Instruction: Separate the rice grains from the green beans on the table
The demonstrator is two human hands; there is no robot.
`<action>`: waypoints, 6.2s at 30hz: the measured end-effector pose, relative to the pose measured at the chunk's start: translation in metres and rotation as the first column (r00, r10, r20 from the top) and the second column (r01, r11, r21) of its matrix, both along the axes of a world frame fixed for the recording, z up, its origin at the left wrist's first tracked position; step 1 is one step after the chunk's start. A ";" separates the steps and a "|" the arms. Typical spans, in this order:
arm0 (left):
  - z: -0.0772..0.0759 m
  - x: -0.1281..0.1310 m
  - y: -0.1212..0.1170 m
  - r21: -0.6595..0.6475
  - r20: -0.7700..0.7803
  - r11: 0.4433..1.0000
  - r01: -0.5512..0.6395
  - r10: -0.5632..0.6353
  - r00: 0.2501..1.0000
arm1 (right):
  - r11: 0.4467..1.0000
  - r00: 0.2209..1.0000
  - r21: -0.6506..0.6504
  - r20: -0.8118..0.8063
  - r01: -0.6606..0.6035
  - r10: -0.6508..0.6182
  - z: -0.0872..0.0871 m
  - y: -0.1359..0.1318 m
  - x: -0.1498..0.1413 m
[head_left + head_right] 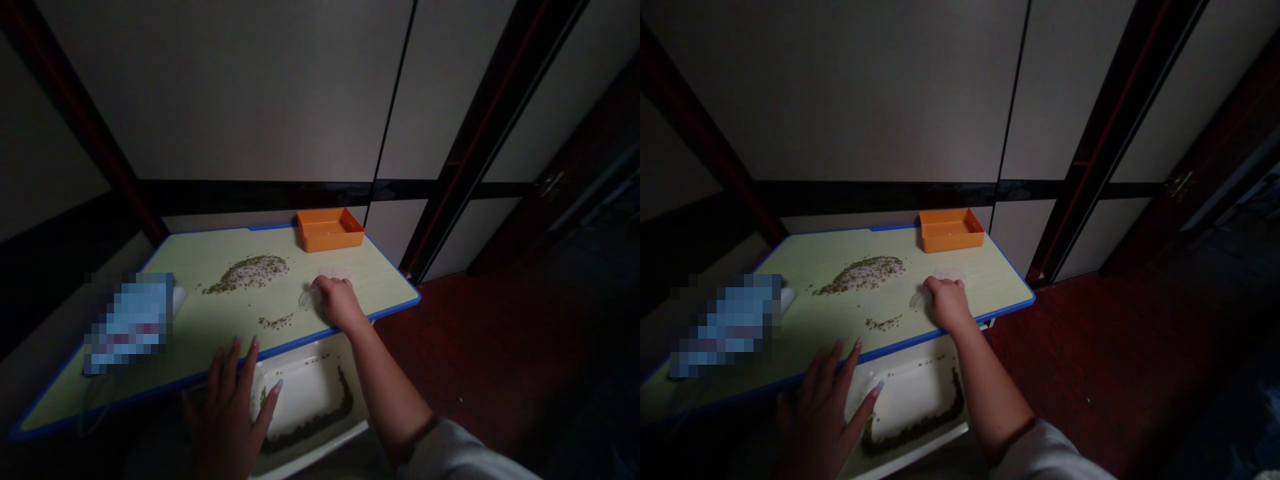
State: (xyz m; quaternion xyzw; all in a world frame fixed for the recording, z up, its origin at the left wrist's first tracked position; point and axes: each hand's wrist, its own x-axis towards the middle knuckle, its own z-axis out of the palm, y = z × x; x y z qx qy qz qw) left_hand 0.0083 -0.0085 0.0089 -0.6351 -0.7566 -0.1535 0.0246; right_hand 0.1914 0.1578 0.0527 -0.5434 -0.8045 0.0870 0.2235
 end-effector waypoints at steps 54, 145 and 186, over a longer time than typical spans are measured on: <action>-0.001 0.000 0.000 0.002 -0.010 1.000 0.006 -0.006 1.000 | 0.999 0.998 -0.011 0.052 -0.032 0.033 0.009 -0.005 -0.013; 0.003 0.001 -0.001 -0.005 -0.009 1.000 0.012 -0.012 1.000 | 0.985 0.984 0.023 -0.032 -0.172 0.173 0.005 -0.010 -0.009; 0.009 0.002 -0.001 -0.047 0.052 0.999 0.017 -0.014 0.999 | 0.960 0.958 0.035 -0.070 -0.276 0.278 0.005 -0.013 -0.007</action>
